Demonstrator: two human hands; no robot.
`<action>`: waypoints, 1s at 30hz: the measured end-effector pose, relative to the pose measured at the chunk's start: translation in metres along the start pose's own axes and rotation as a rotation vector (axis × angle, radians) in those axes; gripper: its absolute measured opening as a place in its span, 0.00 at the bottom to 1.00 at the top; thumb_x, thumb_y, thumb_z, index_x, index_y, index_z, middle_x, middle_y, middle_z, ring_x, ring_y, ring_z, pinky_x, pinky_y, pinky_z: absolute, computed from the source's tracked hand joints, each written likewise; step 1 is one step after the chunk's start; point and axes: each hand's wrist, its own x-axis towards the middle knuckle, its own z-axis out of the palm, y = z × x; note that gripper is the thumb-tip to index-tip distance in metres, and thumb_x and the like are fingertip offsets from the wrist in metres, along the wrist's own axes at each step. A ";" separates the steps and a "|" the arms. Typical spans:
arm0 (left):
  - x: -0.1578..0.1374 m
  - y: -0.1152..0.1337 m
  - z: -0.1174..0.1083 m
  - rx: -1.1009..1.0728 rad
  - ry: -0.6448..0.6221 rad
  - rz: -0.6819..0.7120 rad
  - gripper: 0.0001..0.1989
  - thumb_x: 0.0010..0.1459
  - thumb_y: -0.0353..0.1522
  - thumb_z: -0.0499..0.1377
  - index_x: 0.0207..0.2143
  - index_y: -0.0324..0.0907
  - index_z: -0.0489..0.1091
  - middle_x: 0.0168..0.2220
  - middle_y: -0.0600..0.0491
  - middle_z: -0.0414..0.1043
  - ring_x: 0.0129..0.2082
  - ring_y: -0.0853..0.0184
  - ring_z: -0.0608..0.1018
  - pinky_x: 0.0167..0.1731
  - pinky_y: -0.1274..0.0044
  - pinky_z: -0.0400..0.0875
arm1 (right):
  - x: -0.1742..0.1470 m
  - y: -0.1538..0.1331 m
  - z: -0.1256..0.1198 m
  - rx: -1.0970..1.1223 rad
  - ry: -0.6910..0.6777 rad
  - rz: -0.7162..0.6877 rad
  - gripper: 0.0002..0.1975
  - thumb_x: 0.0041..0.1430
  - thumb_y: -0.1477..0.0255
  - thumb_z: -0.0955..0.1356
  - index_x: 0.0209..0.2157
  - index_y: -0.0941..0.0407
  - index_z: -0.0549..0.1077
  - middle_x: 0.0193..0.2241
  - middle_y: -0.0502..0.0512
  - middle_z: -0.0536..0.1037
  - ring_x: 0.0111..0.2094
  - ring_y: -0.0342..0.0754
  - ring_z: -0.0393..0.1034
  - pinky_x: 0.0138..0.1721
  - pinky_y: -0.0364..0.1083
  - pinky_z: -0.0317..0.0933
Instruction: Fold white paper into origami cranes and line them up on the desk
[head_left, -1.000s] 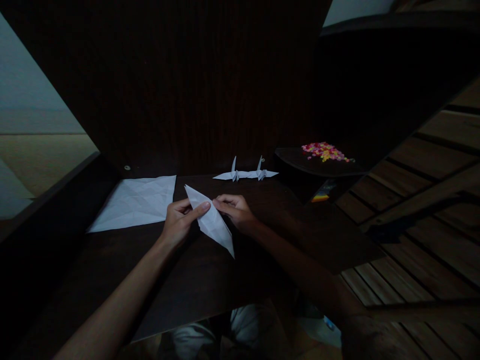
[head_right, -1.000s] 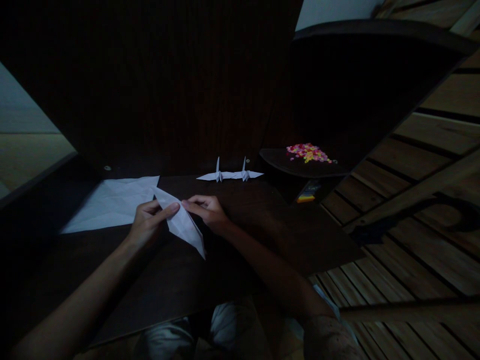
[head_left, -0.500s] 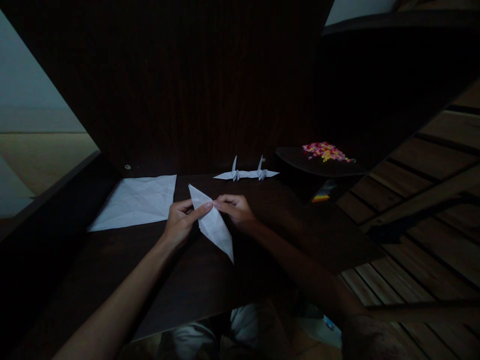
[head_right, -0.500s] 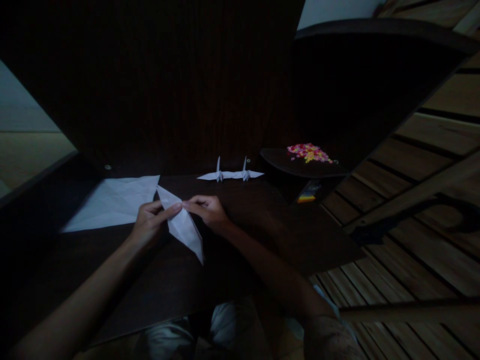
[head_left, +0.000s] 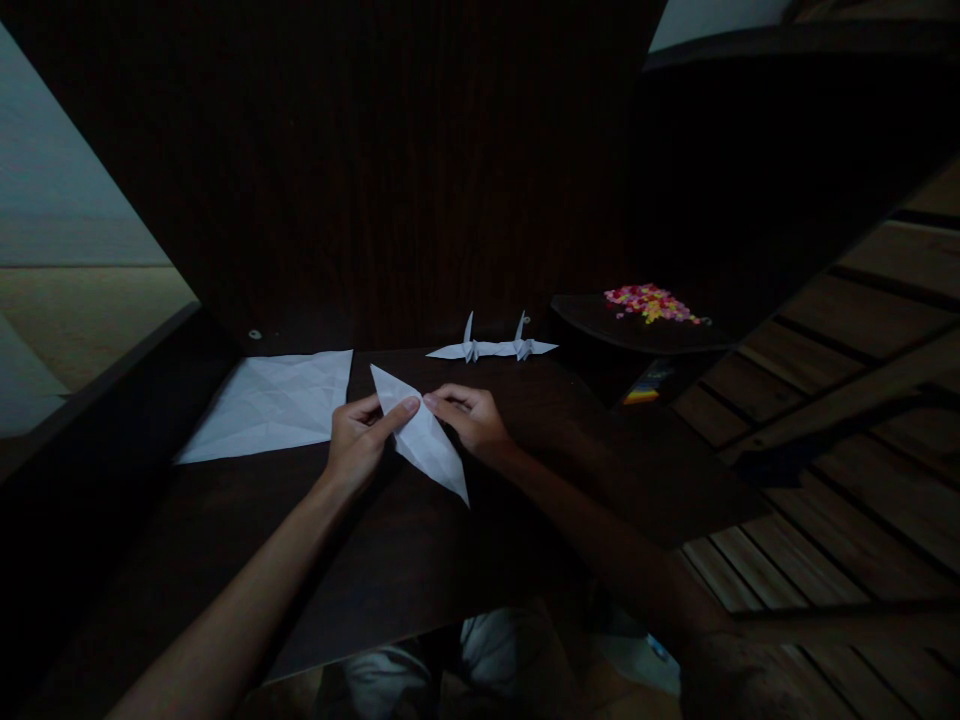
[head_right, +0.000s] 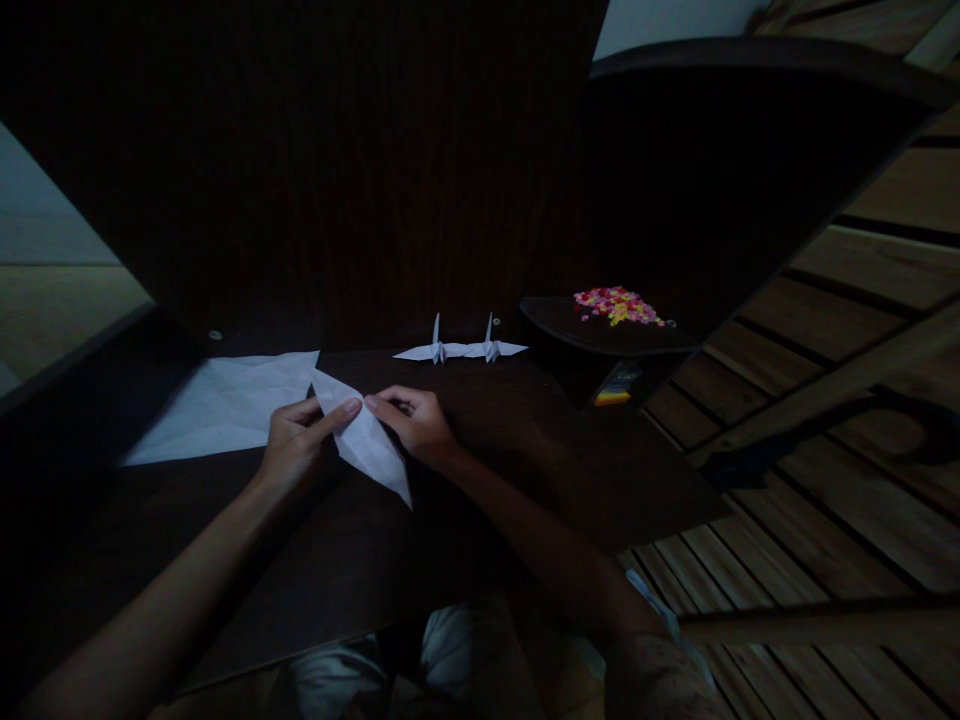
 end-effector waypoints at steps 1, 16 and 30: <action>0.000 0.001 0.001 0.011 0.029 0.016 0.11 0.43 0.35 0.69 0.30 0.38 0.78 0.29 0.52 0.78 0.25 0.68 0.75 0.27 0.78 0.68 | 0.000 0.001 0.001 -0.014 0.015 -0.010 0.09 0.51 0.65 0.70 0.28 0.56 0.75 0.26 0.50 0.75 0.30 0.44 0.69 0.32 0.43 0.62; 0.004 0.008 -0.006 0.107 -0.067 0.295 0.07 0.50 0.35 0.64 0.27 0.40 0.77 0.32 0.51 0.75 0.35 0.64 0.75 0.36 0.75 0.70 | -0.015 -0.017 0.005 -0.475 0.076 -0.538 0.08 0.57 0.70 0.69 0.40 0.54 0.75 0.36 0.55 0.77 0.37 0.47 0.71 0.40 0.48 0.67; 0.007 0.003 -0.012 0.083 -0.160 0.317 0.07 0.50 0.36 0.64 0.26 0.40 0.77 0.29 0.51 0.74 0.31 0.66 0.75 0.32 0.76 0.70 | -0.018 -0.025 0.008 -0.387 0.048 -0.486 0.06 0.53 0.71 0.71 0.34 0.56 0.74 0.31 0.53 0.75 0.33 0.45 0.70 0.36 0.46 0.65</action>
